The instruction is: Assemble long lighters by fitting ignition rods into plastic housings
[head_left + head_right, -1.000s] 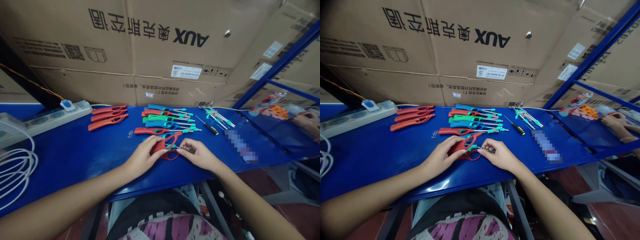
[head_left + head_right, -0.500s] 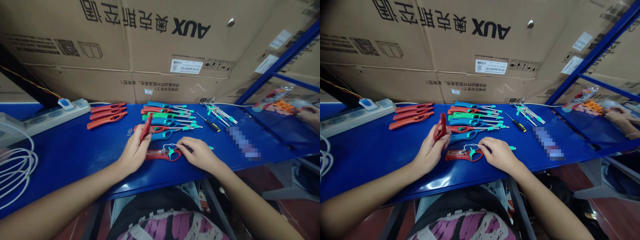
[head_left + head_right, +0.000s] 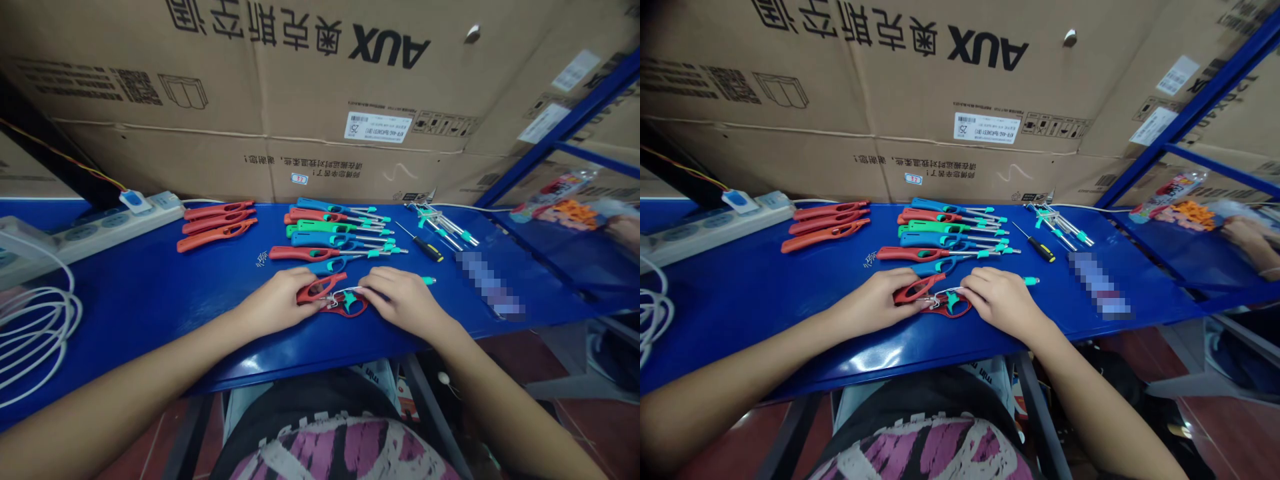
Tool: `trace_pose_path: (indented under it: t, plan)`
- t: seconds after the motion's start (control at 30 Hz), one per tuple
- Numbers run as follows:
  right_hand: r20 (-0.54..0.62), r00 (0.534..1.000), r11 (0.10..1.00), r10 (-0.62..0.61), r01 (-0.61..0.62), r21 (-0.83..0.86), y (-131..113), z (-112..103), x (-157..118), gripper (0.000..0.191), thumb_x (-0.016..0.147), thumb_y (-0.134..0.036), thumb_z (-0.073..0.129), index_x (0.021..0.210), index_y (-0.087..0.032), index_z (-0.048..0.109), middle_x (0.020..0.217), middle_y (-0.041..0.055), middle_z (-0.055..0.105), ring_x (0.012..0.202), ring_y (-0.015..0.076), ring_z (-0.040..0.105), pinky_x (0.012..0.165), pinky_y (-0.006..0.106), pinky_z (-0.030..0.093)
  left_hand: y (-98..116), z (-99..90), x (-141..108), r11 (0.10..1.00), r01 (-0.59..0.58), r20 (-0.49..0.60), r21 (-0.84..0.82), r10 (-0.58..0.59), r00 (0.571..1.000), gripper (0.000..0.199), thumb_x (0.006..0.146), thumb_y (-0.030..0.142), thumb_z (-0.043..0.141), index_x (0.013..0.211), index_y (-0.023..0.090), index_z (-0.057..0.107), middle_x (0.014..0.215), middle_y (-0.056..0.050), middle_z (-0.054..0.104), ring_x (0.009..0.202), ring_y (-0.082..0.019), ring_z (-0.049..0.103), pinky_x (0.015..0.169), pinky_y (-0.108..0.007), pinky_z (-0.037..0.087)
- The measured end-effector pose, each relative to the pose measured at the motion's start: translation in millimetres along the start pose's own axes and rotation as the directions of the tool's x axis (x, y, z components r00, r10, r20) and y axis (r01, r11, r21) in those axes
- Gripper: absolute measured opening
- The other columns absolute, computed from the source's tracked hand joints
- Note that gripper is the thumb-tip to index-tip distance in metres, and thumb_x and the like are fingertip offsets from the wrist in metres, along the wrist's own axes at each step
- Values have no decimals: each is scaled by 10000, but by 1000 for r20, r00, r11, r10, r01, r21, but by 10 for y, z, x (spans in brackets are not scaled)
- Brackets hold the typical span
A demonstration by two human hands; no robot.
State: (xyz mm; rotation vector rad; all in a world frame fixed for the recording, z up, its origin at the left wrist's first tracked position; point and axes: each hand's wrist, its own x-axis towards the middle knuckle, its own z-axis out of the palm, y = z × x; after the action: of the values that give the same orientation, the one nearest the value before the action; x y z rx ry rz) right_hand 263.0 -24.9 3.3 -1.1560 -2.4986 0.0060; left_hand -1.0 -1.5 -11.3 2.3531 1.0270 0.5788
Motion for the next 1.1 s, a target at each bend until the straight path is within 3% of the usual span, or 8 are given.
trace_pose_path:
  t: [0.13,0.3,0.47,0.57,0.7,0.87,1.0,1.1]
  plan:
    - [-82,995,996,58,-51,78,-5,-24,29,223,1027,-294,509,911,-202,675,854,28,707,807,158,659,715,267,458,16,-14,13,1000,-1,-4,6,1,1000,173,908,235,625,772,176,535,780,-3,585,698,-154,538,639,-267,378]
    - [-174,976,972,130,-91,215,126,-61,58,198,989,-287,564,842,-206,669,808,21,707,749,157,655,697,272,472,-6,-186,26,999,-21,-76,28,23,997,278,956,381,596,775,177,542,754,-3,584,671,-151,528,625,-266,373]
    - [-320,892,906,320,-189,379,289,-213,30,207,959,-314,594,782,-209,619,679,-7,617,581,132,533,553,262,403,-122,-368,21,991,112,-223,67,-94,970,312,925,445,614,786,166,633,756,-21,614,666,-163,545,618,-276,385]
    - [-224,890,838,397,-251,485,188,-265,14,250,1004,-382,520,818,-219,556,673,-24,524,579,121,457,549,254,376,-85,-293,42,972,138,-241,-188,-182,953,304,890,477,659,918,180,722,875,-31,693,769,-181,628,703,-281,468]
    - [-7,940,776,342,-278,567,-184,-135,80,210,992,-444,533,955,-244,480,729,-33,504,611,125,467,572,246,399,105,-75,48,812,173,-102,-557,-274,956,338,839,483,716,970,171,729,869,-31,743,805,-200,684,764,-313,545]
    - [110,953,871,282,-303,387,-449,64,244,437,873,-440,698,1197,-254,471,945,30,671,722,185,618,624,279,430,200,38,10,641,261,47,-722,-331,943,389,805,513,741,969,161,718,954,-65,777,871,-237,721,788,-351,580]
    - [183,961,942,207,-247,228,-388,-6,234,178,974,-217,483,1130,-232,568,1020,55,727,847,215,683,670,292,422,113,14,11,747,214,-13,-629,-285,958,396,786,474,774,1024,163,719,1042,-73,772,971,-261,718,909,-408,564]
    - [279,933,966,227,-252,58,-354,-91,148,118,980,-207,459,1001,-218,575,964,53,729,808,213,680,622,292,385,49,19,10,871,158,-119,-464,-238,964,357,781,383,790,1055,172,705,1098,-69,756,1005,-255,704,940,-406,543]
